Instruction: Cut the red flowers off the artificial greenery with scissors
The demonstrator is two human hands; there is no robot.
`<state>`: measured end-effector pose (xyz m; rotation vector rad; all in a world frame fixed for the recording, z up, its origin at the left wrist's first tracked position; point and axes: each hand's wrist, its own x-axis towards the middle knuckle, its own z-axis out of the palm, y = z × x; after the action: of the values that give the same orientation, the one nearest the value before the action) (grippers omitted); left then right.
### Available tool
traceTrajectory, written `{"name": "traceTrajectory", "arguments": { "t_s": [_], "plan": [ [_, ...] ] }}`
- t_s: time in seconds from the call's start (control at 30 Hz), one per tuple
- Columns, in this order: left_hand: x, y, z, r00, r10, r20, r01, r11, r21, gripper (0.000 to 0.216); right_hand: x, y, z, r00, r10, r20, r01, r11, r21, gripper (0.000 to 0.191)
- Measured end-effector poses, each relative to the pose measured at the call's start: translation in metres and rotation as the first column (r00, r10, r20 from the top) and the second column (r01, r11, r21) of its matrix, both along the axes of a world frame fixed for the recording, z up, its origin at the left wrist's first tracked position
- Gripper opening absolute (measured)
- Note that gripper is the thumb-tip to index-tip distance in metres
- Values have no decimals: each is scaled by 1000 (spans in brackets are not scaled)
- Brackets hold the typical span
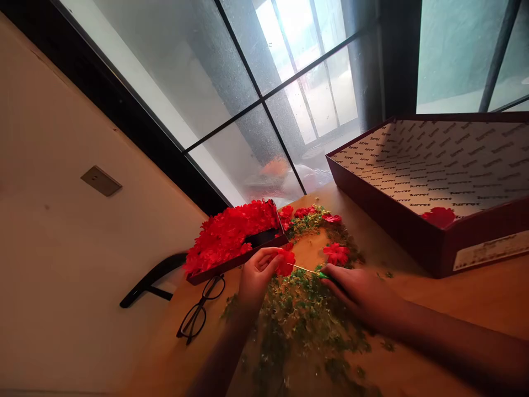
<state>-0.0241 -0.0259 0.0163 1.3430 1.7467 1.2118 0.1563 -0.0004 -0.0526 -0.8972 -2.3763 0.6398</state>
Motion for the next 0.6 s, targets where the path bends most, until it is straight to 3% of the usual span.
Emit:
{"name": "traceTrajectory", "arguments": {
  "t_s": [0.33, 0.5, 0.6],
  "plan": [
    [8, -10, -5, 994, -41, 100, 41, 999, -6, 24, -2, -1, 0, 996, -57, 74, 50, 995, 92, 25],
    [14, -13, -8, 997, -71, -34, 73, 995, 74, 19, -2, -1, 0, 995, -60, 75, 54, 996, 76, 28],
    [24, -19, -10, 985, -133, -112, 138, 990, 33, 22, -2, -1, -2, 997, -55, 58, 53, 997, 48, 29]
  ]
}}
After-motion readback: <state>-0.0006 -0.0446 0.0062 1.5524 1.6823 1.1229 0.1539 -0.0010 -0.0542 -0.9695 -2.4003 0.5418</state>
